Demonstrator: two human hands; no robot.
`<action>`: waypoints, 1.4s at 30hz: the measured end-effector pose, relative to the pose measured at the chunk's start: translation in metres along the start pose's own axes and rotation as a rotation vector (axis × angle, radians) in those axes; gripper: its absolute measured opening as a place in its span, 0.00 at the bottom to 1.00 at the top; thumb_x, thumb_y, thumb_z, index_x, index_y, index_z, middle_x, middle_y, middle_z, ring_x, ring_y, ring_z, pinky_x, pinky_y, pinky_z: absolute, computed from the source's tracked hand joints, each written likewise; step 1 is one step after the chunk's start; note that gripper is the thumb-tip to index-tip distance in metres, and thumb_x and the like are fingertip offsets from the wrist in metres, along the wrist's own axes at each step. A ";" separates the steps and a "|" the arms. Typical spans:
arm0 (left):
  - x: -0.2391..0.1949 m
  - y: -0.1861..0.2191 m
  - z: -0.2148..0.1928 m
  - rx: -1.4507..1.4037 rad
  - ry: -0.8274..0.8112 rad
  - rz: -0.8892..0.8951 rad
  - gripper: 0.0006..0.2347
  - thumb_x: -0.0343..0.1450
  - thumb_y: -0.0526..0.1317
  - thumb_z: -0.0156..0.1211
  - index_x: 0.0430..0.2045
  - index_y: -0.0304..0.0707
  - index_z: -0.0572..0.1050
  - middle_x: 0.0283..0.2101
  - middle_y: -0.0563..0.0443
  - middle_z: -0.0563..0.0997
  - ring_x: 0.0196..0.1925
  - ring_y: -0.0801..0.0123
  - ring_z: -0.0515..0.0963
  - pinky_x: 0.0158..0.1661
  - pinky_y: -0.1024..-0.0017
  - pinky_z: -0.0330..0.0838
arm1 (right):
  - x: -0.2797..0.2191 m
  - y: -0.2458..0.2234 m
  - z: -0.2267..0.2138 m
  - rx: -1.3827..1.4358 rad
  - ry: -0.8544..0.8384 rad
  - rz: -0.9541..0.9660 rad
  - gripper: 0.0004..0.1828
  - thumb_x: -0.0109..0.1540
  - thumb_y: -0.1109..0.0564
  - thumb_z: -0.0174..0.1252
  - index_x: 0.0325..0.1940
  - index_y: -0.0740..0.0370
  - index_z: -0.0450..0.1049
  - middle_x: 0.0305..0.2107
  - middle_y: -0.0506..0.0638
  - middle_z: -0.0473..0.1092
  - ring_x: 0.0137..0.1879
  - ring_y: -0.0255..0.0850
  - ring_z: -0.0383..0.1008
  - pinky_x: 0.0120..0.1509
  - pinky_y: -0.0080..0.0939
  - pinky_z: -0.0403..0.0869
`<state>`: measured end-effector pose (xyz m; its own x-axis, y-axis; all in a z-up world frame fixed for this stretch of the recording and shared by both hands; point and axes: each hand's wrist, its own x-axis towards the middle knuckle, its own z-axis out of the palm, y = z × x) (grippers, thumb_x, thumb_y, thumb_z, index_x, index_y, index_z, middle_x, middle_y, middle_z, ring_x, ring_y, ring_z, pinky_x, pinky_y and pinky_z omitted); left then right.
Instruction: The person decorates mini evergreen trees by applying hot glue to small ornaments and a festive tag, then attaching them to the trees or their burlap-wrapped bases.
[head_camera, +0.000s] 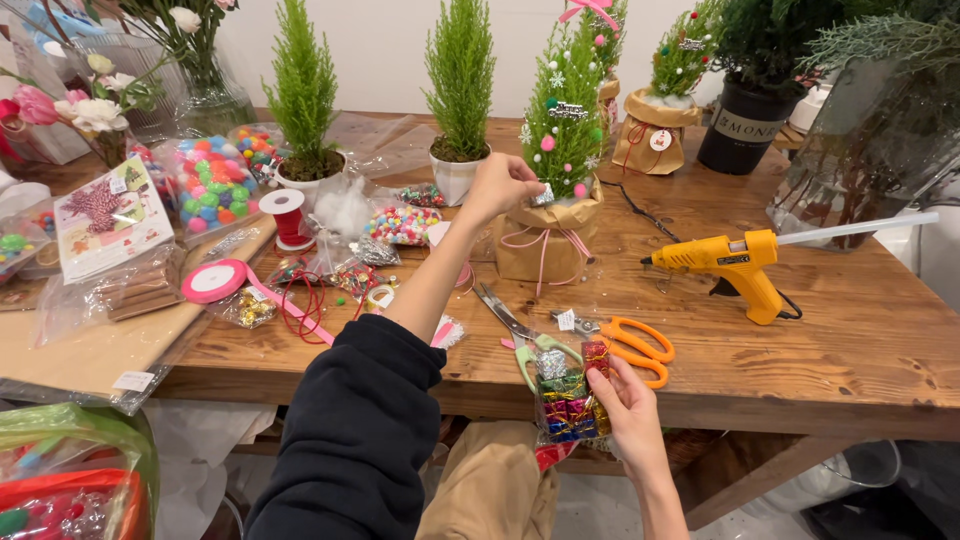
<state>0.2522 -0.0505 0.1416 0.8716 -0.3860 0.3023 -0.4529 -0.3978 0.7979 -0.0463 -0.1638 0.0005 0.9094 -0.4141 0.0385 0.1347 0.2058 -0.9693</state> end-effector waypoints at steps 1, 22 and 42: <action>0.000 -0.001 0.001 -0.001 0.000 -0.001 0.06 0.62 0.41 0.73 0.20 0.42 0.82 0.27 0.54 0.83 0.31 0.73 0.78 0.33 0.70 0.72 | 0.000 0.000 0.000 -0.001 0.000 0.000 0.24 0.62 0.61 0.56 0.62 0.70 0.71 0.47 0.57 0.77 0.49 0.41 0.75 0.55 0.40 0.74; -0.007 -0.001 0.007 -0.074 0.143 0.038 0.06 0.65 0.38 0.70 0.20 0.42 0.77 0.28 0.54 0.82 0.33 0.71 0.79 0.37 0.67 0.72 | -0.016 -0.042 0.026 0.045 0.265 0.170 0.35 0.59 0.55 0.53 0.72 0.65 0.60 0.65 0.52 0.66 0.67 0.38 0.66 0.67 0.37 0.66; -0.101 0.010 0.006 -0.172 -0.689 0.269 0.06 0.65 0.37 0.65 0.33 0.43 0.83 0.32 0.49 0.84 0.32 0.73 0.80 0.31 0.75 0.79 | -0.001 0.001 -0.013 -0.110 -0.029 -0.210 0.30 0.66 0.57 0.52 0.71 0.70 0.59 0.64 0.67 0.61 0.72 0.50 0.57 0.74 0.55 0.57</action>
<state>0.1589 -0.0205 0.1161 0.3952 -0.9064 0.1494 -0.5484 -0.1024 0.8299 -0.0520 -0.1751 -0.0037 0.8772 -0.4116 0.2473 0.2795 0.0191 -0.9599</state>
